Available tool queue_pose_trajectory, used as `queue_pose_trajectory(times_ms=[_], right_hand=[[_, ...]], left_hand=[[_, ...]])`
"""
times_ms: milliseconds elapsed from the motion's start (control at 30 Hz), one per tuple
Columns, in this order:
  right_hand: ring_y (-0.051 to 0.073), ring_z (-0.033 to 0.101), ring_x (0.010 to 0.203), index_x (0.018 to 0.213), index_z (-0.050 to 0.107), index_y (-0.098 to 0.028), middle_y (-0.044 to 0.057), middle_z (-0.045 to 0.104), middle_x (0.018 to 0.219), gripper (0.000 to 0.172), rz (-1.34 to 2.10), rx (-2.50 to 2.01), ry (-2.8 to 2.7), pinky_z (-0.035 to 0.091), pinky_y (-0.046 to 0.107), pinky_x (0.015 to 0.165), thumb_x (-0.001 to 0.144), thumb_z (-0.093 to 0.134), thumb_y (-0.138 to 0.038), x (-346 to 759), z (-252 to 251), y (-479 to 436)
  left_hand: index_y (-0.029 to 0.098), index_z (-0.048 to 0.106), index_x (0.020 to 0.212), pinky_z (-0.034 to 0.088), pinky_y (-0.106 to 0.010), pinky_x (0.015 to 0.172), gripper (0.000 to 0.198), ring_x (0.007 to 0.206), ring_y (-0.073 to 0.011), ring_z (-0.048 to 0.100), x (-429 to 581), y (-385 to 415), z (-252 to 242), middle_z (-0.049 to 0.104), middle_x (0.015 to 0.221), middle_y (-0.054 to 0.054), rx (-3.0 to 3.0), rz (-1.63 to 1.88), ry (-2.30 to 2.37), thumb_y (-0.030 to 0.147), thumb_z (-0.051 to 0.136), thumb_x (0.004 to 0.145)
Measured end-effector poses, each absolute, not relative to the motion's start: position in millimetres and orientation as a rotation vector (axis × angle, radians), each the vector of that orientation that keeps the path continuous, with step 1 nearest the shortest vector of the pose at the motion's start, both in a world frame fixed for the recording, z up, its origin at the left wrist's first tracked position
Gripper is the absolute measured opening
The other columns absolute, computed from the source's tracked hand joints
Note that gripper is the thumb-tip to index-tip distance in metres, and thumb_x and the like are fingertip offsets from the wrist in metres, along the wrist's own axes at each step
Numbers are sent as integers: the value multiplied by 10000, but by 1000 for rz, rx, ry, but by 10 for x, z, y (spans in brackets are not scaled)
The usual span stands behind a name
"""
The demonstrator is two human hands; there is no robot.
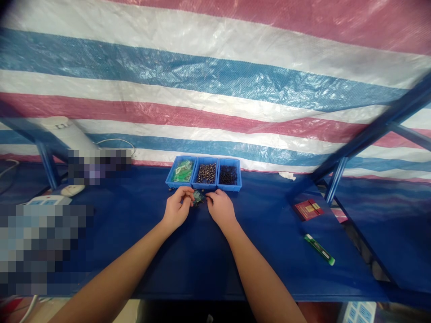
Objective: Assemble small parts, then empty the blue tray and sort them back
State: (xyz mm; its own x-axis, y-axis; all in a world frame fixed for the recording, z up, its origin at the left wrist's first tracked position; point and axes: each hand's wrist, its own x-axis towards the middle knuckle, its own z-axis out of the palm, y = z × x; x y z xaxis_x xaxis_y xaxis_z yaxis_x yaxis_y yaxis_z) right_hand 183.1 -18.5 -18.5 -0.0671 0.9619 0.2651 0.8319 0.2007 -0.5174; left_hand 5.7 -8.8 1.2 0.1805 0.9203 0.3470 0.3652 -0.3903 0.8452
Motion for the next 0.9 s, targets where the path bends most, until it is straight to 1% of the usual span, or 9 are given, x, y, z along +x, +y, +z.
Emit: queue_pose_trajectory(times_ms=[167,267,367,500,633,767,900], right_hand=[[211,594,925,944,706,-221,58,646,921,185,304,-1612,-2023,472,299,820,919,524,-192,1825,-131,-205],[217,573,949,922,684,-199,74,628,953,171,296,-1565,-2041,467,312,848,920,514,-177,1811,-104,-227],[224,564,950,934,677,-197,82,618,962,163,303,-1560,-2057,468,327,841,911,517,-174,1798,-88,-249],[226,557,953,964,689,-210,77,611,962,143,336,-1546,-2063,469,339,841,891,566,-208,1795,-88,-264],[226,560,933,885,697,-210,71,607,922,84,388,-1548,-2052,464,351,850,876,619,-242,1816,-101,-248],[217,573,888,875,689,-205,62,623,865,110,448,-1556,-2065,463,332,807,887,583,-176,1863,-99,-222],[211,580,875,885,673,-202,61,636,880,161,492,-1552,-2020,466,320,779,865,548,-103,1902,-81,-216]], left_hand=[[194,566,979,501,-235,673,223,676,-117,625,47,-69,-13,633,798,-2,1891,1111,1199,94,408,858],[194,569,979,508,-241,678,217,686,-121,629,48,-63,-16,636,803,-8,1893,1096,1197,103,408,865],[193,574,980,513,-244,684,219,693,-123,631,46,-59,-14,644,816,-12,1890,1095,1192,107,410,864],[192,576,979,511,-241,680,226,699,-124,633,40,-58,-15,651,824,-16,1899,1084,1190,103,404,863],[194,577,978,512,-244,685,228,705,-125,636,42,-62,-18,650,823,-14,1905,1075,1196,100,402,866],[193,585,970,516,-248,686,227,704,-127,642,46,-61,-18,659,827,-15,1910,1070,1210,96,411,862],[192,589,968,518,-250,683,220,707,-129,647,43,-57,-30,667,825,-17,1926,1056,1218,106,409,875]])
